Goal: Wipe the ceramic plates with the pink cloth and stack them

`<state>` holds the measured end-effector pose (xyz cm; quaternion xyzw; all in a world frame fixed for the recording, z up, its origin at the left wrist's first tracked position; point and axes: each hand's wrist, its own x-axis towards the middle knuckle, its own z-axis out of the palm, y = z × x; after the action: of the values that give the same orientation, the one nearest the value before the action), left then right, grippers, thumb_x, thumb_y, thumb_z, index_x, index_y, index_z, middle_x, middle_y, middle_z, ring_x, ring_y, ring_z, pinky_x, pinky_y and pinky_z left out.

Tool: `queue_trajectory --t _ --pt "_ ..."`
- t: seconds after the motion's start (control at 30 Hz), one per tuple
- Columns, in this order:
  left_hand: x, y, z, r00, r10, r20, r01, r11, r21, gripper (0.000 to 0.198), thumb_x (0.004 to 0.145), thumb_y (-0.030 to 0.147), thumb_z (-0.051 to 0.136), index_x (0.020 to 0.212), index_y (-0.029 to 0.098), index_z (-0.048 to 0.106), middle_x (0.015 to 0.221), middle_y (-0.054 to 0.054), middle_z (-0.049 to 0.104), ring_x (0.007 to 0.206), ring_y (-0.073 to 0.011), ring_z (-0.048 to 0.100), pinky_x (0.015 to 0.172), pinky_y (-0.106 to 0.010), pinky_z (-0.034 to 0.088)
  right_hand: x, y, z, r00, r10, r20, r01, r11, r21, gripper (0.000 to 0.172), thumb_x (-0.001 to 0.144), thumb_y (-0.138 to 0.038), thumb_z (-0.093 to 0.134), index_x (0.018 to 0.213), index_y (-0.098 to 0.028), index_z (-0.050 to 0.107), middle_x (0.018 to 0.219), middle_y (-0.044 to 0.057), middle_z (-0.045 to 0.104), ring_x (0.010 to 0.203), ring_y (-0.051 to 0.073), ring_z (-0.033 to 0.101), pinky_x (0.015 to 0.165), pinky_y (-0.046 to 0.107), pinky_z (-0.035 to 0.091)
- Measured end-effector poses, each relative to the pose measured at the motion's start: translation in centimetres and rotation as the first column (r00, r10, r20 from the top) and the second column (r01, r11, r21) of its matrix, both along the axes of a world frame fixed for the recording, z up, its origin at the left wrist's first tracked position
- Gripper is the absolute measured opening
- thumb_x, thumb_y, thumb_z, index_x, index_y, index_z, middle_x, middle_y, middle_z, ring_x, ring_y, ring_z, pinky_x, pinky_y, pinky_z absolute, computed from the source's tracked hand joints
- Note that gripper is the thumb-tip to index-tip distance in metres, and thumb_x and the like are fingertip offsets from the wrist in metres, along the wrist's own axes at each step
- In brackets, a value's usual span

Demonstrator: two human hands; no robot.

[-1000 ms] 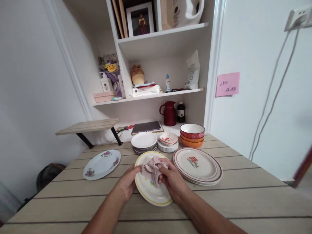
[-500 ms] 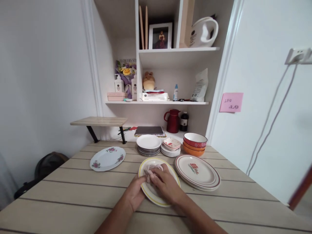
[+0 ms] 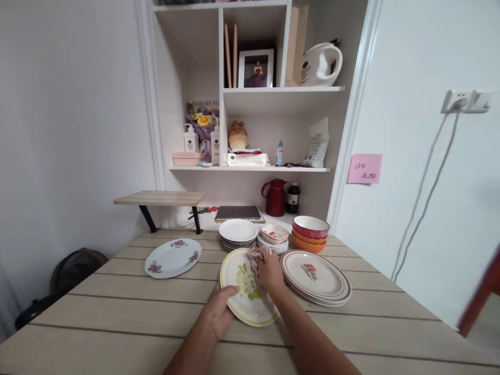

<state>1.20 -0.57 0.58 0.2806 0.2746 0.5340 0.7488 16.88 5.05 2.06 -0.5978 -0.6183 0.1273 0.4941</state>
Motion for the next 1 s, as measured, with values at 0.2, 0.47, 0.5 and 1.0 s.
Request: queue_trajectory --t 0.2,0.47,0.5,1.0 --pt "0.2 -0.5 0.6 0.998 0.019 -0.052 -0.018 1.0 0.017 0.068 0.056 0.005 0.07 0.123 0.013 0.062 0.109 -0.016 0.073 0.1 -0.0308 0.068 0.093 -0.041 0.049 -0.5 -0.9 0.0 0.969 0.011 -0.247 0.022 0.991 0.129 0.025 0.081 -0.024 0.051 0.104 -0.021 0.059 0.1 0.006 0.06 0.094 0.022 0.055 0.087 0.033 0.041" --pt "0.7 -1.0 0.9 0.992 0.044 -0.115 -0.036 0.997 0.075 0.069 0.059 0.008 0.072 0.126 0.018 0.058 0.102 -0.012 0.075 0.095 -0.0284 0.07 0.089 -0.038 0.05 -3.1 -2.4 2.4 0.98 0.195 -0.037 -0.19 0.975 0.119 0.022 0.083 -0.018 0.047 0.094 -0.024 0.066 0.104 0.005 0.057 0.091 0.019 0.055 0.082 0.028 0.041" --pt "0.7 -1.0 0.8 0.994 0.043 -0.105 -0.034 0.996 0.085 0.069 0.059 0.009 0.073 0.126 0.018 0.058 0.101 -0.011 0.075 0.095 -0.0284 0.07 0.089 -0.038 0.05 -3.7 -2.9 2.6 0.968 0.252 0.003 -0.251 0.961 0.115 0.023 0.082 -0.015 0.048 0.092 -0.024 0.066 0.103 0.004 0.057 0.09 0.018 0.055 0.081 0.027 0.041" --pt "0.1 -0.6 0.6 0.994 0.092 -0.055 -0.088 0.994 0.056 0.069 0.056 0.008 0.071 0.124 0.012 0.06 0.098 -0.016 0.076 0.098 -0.0329 0.069 0.092 -0.043 0.05 -0.3 -1.4 1.9 0.951 -0.03 0.307 0.023 0.999 0.026 0.028 0.091 -0.022 0.045 0.109 -0.029 0.066 0.113 0.006 0.052 0.086 0.018 0.055 0.066 0.026 0.034"
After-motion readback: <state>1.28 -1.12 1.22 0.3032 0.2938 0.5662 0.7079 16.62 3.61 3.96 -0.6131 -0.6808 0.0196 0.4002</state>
